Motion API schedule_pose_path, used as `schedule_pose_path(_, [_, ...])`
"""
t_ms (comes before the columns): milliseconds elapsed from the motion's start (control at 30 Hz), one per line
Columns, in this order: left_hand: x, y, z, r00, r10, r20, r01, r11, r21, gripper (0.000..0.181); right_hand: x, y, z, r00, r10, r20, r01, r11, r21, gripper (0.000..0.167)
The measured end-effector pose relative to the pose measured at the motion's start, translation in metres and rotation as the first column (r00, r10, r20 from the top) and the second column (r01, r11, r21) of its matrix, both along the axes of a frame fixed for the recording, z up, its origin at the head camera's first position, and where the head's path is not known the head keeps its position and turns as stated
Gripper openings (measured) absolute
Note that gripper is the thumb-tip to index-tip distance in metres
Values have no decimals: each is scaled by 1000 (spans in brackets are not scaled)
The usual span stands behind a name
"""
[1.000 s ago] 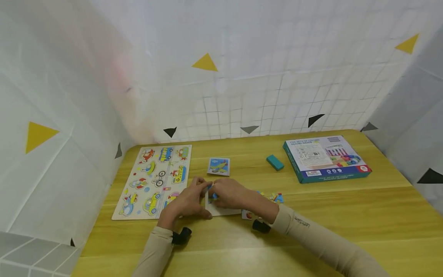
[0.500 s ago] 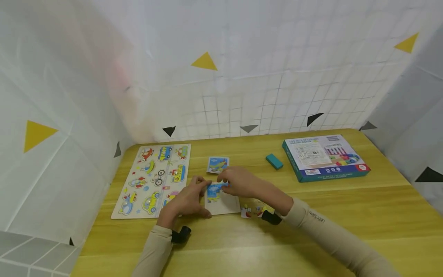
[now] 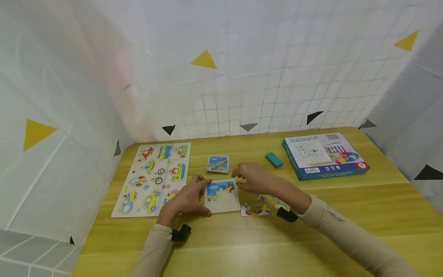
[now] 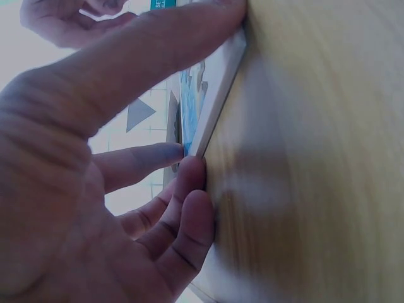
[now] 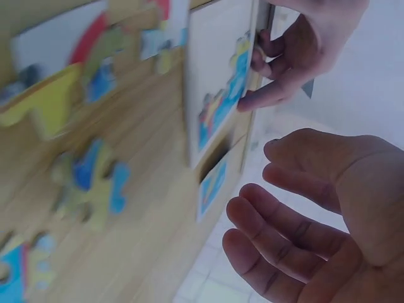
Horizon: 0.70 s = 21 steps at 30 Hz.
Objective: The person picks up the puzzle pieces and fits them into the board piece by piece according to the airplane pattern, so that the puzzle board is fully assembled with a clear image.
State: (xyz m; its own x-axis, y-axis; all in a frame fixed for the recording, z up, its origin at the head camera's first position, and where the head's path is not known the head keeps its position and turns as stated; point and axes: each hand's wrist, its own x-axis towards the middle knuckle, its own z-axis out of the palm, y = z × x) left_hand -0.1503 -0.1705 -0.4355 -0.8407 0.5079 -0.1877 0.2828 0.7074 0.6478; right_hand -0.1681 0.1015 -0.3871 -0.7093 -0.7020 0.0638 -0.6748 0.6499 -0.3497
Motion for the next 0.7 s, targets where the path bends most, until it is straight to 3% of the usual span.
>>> schedule_pose_path(267, [0, -1, -2, 999, -20, -44, 19, 1000, -7, 107, 10, 27, -9, 1000, -18, -21, 19, 1000, 13, 23])
schedule_pose_path(700, [-1, -2, -4, 999, -19, -36, 19, 1000, -11, 106, 20, 46, -11, 997, -61, 51, 55, 991, 119, 30])
